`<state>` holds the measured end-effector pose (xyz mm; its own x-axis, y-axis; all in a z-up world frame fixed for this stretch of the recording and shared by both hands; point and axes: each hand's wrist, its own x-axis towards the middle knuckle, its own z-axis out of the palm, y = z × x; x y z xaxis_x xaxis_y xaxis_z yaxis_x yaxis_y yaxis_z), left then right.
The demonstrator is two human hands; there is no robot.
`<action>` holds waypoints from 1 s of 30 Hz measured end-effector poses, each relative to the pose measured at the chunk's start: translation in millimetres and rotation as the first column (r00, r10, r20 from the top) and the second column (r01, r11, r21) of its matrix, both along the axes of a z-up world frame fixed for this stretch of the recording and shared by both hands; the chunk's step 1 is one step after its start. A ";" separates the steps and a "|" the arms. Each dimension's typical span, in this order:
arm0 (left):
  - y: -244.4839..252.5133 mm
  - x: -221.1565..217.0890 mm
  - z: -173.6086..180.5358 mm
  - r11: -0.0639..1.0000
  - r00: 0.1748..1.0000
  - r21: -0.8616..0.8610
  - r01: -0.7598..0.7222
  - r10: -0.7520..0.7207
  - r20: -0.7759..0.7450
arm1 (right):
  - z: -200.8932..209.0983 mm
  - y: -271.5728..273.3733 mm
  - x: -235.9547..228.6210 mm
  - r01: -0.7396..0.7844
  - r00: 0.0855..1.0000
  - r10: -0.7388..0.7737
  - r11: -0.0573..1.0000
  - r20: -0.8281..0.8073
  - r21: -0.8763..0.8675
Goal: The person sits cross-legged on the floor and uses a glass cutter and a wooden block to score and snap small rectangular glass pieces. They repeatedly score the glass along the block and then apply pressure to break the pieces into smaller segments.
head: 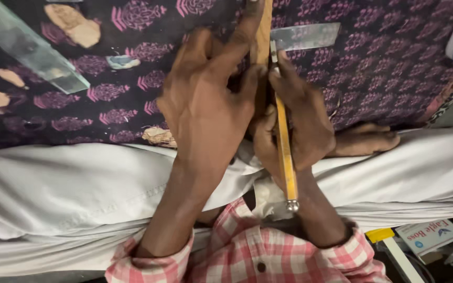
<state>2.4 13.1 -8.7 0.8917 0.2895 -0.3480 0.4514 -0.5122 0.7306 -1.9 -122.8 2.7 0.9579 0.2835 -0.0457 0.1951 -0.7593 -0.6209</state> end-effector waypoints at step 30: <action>0.7 6.9 8.8 1.000 0.998 0.015 0.016 -0.015 -0.066 | 35.1 -25.3 27.8 -0.100 0.985 0.099 0.995 -0.138 -0.002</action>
